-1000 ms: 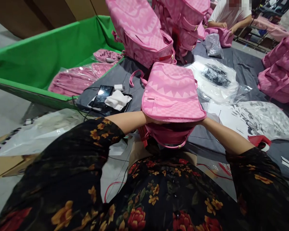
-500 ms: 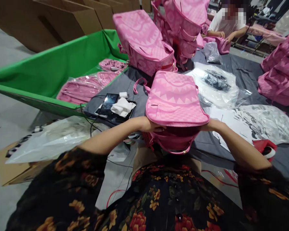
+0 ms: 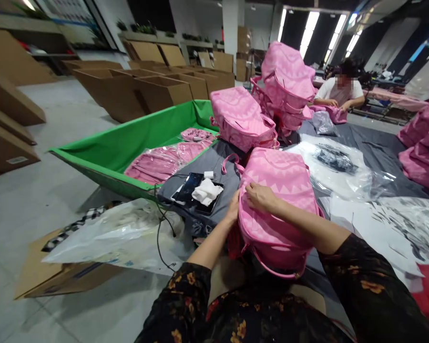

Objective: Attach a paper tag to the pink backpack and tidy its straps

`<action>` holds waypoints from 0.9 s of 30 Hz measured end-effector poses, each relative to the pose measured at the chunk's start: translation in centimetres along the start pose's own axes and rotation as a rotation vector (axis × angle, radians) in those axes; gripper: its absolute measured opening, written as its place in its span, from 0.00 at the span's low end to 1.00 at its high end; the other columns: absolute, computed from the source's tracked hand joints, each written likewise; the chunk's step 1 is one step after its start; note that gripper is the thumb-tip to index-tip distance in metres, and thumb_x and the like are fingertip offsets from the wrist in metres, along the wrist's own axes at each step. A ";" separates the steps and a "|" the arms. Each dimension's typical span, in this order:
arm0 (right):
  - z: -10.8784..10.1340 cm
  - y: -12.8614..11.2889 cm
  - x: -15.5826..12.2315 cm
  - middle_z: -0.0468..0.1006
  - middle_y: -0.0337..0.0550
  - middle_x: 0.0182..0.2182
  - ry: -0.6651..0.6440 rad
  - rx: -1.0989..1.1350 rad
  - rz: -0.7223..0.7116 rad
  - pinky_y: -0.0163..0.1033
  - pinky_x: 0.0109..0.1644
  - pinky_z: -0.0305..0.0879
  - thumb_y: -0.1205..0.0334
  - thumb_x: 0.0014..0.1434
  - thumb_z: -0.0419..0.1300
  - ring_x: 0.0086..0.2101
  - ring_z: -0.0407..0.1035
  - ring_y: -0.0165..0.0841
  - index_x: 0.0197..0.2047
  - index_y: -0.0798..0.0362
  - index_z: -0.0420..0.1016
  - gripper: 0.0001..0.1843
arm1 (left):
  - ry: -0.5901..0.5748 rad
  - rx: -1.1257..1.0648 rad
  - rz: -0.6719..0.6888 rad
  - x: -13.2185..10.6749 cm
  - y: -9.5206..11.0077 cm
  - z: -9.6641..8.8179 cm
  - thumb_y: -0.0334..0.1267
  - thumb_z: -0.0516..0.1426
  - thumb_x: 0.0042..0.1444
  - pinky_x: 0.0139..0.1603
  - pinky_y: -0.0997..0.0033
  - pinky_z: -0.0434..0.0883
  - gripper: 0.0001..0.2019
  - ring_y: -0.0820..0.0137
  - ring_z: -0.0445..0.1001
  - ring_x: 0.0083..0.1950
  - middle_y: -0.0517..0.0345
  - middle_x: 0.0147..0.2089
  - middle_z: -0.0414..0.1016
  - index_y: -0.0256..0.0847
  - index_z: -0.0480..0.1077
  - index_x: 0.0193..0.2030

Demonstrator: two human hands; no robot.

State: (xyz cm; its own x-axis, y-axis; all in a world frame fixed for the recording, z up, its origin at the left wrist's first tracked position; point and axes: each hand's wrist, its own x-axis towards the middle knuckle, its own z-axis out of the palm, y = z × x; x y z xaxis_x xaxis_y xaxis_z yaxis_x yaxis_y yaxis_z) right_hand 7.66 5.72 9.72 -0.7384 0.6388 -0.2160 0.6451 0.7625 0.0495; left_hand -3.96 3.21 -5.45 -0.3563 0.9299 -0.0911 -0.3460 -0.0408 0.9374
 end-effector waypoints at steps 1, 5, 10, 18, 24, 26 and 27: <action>0.1 -0.4 0.9 0.75 0.62 0.54 -0.013 -0.025 -0.002 0.40 0.46 0.70 0.66 0.69 0.51 0.48 0.75 0.44 0.60 0.60 0.70 0.18 | 0.014 -0.021 0.001 0.1 -0.3 0.3 0.46 0.70 0.46 0.60 0.63 0.72 0.23 0.57 0.75 0.60 0.51 0.51 0.81 0.44 0.76 0.49; 1.2 -0.4 0.7 0.77 0.60 0.47 0.006 -0.051 -0.068 0.40 0.44 0.68 0.72 0.70 0.45 0.42 0.74 0.41 0.57 0.62 0.70 0.18 | 0.026 0.021 0.002 1.0 -1.1 0.6 0.52 0.66 0.53 0.51 0.62 0.76 0.25 0.59 0.79 0.48 0.52 0.45 0.81 0.43 0.71 0.54; 6.0 0.1 -4.0 0.75 0.46 0.33 0.149 0.011 -0.613 0.38 0.38 0.63 0.69 0.72 0.45 0.33 0.67 0.34 0.40 0.54 0.73 0.16 | 0.092 0.242 0.076 2.2 -1.3 1.4 0.48 0.55 0.62 0.48 0.66 0.74 0.12 0.66 0.76 0.41 0.57 0.39 0.78 0.42 0.71 0.44; 5.6 5.0 4.6 0.80 0.49 0.50 0.405 0.065 -0.470 0.44 0.56 0.61 0.68 0.69 0.53 0.52 0.71 0.39 0.50 0.50 0.77 0.13 | -0.092 0.707 0.187 0.3 3.4 -0.9 0.32 0.54 0.61 0.47 0.68 0.69 0.09 0.67 0.71 0.37 0.59 0.30 0.73 0.40 0.69 0.29; 5.3 7.6 8.7 0.82 0.47 0.43 0.506 -0.100 -0.508 0.47 0.61 0.52 0.64 0.67 0.55 0.47 0.70 0.39 0.44 0.51 0.78 0.09 | -0.325 1.160 0.357 -10.0 6.2 -5.4 0.40 0.50 0.70 0.34 0.74 0.60 0.19 0.74 0.65 0.28 0.63 0.24 0.63 0.40 0.61 0.25; 5.4 7.7 8.9 0.81 0.48 0.40 0.526 -0.148 -0.538 0.46 0.59 0.53 0.65 0.68 0.55 0.44 0.69 0.39 0.43 0.52 0.78 0.10 | -0.464 1.198 0.447 -14.1 4.6 -3.5 0.40 0.47 0.72 0.29 0.74 0.57 0.20 0.76 0.63 0.25 0.64 0.24 0.64 0.40 0.62 0.26; 5.4 7.5 8.9 0.80 0.49 0.39 0.529 -0.165 -0.543 0.45 0.57 0.53 0.65 0.69 0.54 0.43 0.68 0.40 0.42 0.52 0.78 0.11 | -0.542 1.193 0.511 -15.8 3.5 -1.9 0.39 0.47 0.72 0.28 0.74 0.55 0.19 0.77 0.62 0.24 0.64 0.23 0.65 0.40 0.62 0.27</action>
State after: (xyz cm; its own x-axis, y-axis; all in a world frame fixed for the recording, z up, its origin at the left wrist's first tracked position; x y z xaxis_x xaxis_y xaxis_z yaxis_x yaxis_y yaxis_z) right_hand 6.97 16.53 2.91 -0.9650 0.1036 0.2409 0.1590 0.9617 0.2233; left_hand -1.21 -12.31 -1.33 0.2513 0.9416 0.2243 0.7504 -0.3359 0.5693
